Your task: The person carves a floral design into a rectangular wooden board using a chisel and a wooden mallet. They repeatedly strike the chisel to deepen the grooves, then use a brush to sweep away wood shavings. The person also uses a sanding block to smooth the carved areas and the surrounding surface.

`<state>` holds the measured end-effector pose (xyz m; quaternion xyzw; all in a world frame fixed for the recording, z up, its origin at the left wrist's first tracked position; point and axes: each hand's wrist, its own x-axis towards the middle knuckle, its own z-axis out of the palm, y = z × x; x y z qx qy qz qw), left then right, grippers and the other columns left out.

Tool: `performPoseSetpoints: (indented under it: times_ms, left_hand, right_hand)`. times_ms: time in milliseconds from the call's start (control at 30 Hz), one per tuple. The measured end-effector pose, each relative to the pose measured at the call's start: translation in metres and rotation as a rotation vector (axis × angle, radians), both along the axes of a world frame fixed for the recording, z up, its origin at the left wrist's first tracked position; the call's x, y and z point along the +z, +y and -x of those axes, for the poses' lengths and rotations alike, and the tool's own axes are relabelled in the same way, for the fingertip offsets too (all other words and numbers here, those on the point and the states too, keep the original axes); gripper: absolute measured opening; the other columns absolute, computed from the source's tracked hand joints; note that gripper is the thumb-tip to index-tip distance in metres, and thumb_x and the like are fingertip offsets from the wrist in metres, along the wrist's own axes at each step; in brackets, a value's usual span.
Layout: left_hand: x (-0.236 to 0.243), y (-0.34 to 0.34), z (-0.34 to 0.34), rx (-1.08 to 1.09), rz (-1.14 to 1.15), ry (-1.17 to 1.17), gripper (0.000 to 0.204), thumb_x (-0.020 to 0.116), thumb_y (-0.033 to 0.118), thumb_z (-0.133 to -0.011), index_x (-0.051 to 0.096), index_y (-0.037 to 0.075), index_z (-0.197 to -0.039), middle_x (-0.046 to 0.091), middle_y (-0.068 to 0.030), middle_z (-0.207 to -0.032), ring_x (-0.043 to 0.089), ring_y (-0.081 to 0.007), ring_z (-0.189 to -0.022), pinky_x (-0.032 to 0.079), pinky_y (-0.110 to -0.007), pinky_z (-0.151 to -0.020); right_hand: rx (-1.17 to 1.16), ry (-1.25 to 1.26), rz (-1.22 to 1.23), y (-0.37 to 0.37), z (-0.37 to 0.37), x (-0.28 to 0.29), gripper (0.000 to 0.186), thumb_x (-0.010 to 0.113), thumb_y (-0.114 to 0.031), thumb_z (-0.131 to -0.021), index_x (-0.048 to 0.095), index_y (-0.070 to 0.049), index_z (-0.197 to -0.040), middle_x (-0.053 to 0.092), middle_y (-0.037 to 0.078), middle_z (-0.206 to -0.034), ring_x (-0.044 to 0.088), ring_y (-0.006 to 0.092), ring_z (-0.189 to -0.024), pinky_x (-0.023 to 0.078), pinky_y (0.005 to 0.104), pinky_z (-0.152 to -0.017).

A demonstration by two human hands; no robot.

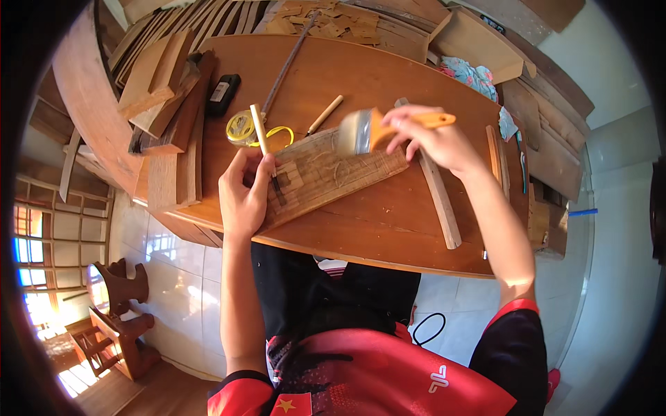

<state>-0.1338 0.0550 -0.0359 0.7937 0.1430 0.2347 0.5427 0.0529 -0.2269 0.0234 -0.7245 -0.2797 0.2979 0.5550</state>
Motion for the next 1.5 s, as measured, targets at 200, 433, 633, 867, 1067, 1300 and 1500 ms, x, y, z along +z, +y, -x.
performPoseSetpoints:
  times_ms: [200, 433, 633, 867, 1067, 1300, 1500]
  left_hand:
    - [0.002, -0.003, 0.002, -0.046, 0.046, 0.032, 0.021, 0.062, 0.019, -0.103, 0.066, -0.001, -0.099, 0.067, -0.0013, -0.084, 0.054, -0.006, -0.074, 0.046, -0.023, -0.07]
    - [0.002, 0.001, 0.001, -0.012, 0.032, -0.022, 0.024, 0.068, 0.021, -0.099, 0.07, -0.003, -0.099, 0.074, -0.0072, -0.081, 0.063, -0.0104, -0.067, 0.05, -0.028, -0.066]
    - [-0.001, 0.001, 0.001, -0.012, 0.037, -0.038, 0.024, 0.067, 0.022, -0.099, 0.07, -0.003, -0.098, 0.074, -0.0067, -0.081, 0.062, -0.0102, -0.067, 0.05, -0.028, -0.066]
    - [-0.002, 0.003, 0.001, -0.025, 0.078, -0.032, 0.024, 0.066, 0.022, -0.1, 0.069, -0.002, -0.098, 0.073, -0.0052, -0.081, 0.058, -0.0081, -0.067, 0.049, -0.027, -0.066]
    - [0.004, 0.001, 0.002, -0.001, 0.235, -0.119, 0.023, 0.058, 0.022, -0.106, 0.066, 0.001, -0.1, 0.07, -0.0017, -0.09, 0.052, -0.0063, -0.076, 0.044, -0.023, -0.073]
    - [0.004, 0.022, 0.0, 0.029, 0.502, -0.188, 0.025, 0.051, 0.025, -0.108, 0.063, 0.004, -0.104, 0.068, -0.0041, -0.098, 0.055, -0.0103, -0.081, 0.044, -0.027, -0.081]
    - [-0.002, 0.028, 0.002, 0.004, 0.658, -0.307, 0.025, 0.05, 0.024, -0.109, 0.061, 0.002, -0.107, 0.064, -0.0071, -0.096, 0.056, -0.0148, -0.084, 0.044, -0.03, -0.084]
  right_hand:
    - [0.034, 0.141, 0.046, 0.0, 0.032, -0.008, 0.035, 0.061, -0.029, -0.104, 0.07, 0.001, -0.119, 0.073, 0.012, -0.11, 0.072, 0.0161, -0.072, 0.051, 0.0248, -0.049]
    - [0.155, 0.106, 0.021, 0.004, 0.047, -0.018, 0.032, 0.06, -0.024, -0.104, 0.07, 0.001, -0.121, 0.073, 0.01, -0.113, 0.074, 0.0185, -0.072, 0.051, 0.0247, -0.046]
    - [-0.014, 0.025, 0.011, 0.011, 0.043, -0.012, 0.034, 0.06, -0.027, -0.104, 0.07, 0.001, -0.12, 0.072, 0.013, -0.111, 0.072, 0.0154, -0.069, 0.048, 0.0229, -0.043]
    - [-0.093, -0.148, -0.09, 0.037, 0.049, -0.011, 0.031, 0.06, -0.028, -0.105, 0.071, -0.002, -0.119, 0.074, 0.01, -0.109, 0.073, 0.0127, -0.076, 0.048, 0.0219, -0.046]
    - [-0.332, -0.523, -0.067, 0.057, 0.035, -0.016, 0.024, 0.063, -0.025, -0.103, 0.074, -0.006, -0.114, 0.066, 0.0, -0.078, 0.06, 0.0077, -0.055, 0.043, 0.0235, -0.048]
    - [-0.075, -0.443, -0.061, 0.059, 0.05, -0.013, 0.016, 0.063, -0.015, -0.102, 0.073, -0.005, -0.111, 0.07, 0.0, -0.083, 0.06, 0.0054, -0.064, 0.045, 0.0235, -0.054]
    - [0.325, -0.189, 0.01, 0.056, 0.069, -0.005, 0.016, 0.067, -0.018, -0.1, 0.073, -0.006, -0.109, 0.072, 0.001, -0.083, 0.063, 0.0074, -0.068, 0.052, 0.0244, -0.056]
